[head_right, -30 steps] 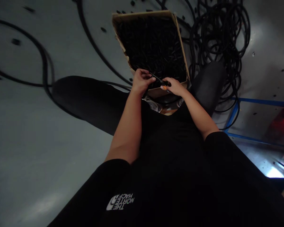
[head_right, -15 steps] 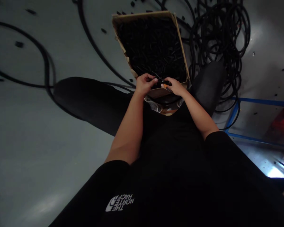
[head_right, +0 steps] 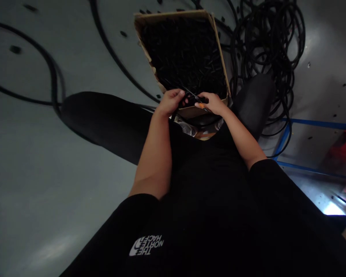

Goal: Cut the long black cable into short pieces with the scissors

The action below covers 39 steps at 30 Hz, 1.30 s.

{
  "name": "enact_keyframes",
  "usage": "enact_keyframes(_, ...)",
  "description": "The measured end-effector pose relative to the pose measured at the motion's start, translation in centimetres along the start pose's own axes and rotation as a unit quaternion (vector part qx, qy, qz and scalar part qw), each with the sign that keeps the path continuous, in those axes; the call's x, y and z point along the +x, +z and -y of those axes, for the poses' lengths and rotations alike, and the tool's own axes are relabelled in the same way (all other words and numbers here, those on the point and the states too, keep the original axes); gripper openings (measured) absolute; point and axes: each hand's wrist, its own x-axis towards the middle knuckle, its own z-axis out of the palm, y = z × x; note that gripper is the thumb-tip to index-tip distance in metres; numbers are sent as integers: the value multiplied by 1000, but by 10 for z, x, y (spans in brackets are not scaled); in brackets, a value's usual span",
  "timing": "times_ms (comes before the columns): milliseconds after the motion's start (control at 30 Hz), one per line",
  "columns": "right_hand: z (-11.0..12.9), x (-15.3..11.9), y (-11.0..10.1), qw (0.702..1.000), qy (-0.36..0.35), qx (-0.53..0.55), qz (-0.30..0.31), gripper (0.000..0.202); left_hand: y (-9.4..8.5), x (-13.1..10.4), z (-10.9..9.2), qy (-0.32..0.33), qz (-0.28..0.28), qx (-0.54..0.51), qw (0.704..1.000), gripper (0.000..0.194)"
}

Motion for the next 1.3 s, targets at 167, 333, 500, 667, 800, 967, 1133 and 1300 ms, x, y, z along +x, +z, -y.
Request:
enact_keyframes(167, -2, 0, 0, 1000, -14, -13, 0, 58, 0, 1, 2, -27, 24, -7, 999, 73)
enact_keyframes(333, 0, 7, 0, 1000, 1, -15, -3, 56, 5, 3, 4, -46, -7, -24, 999, 60)
enact_keyframes(500, 4, 1, -2, 998, 20, -54, -15, 52, 6, 4, 1, -82, -46, -59, 994, 57)
enact_keyframes(667, -2, 6, 2, 998, -2, -66, -12, 53, 8, 1, -2, -114, 21, -65, 991, 56)
enact_keyframes(800, 2, 3, 1, 999, 26, -36, -1, 50, 7, -2, -13, -146, 11, -75, 986, 55)
enact_keyframes(967, 5, -4, 3, 998, 49, -41, -19, 45, 5, -6, -22, -139, -24, -48, 989, 69)
enact_keyframes(1133, -4, 2, 14, 995, 44, -72, -44, 50, 9, -3, -10, -136, -6, -12, 991, 67)
enact_keyframes(1300, -12, 8, 23, 993, 66, -73, -60, 45, 14, 1, 5, -128, -63, 26, 989, 46)
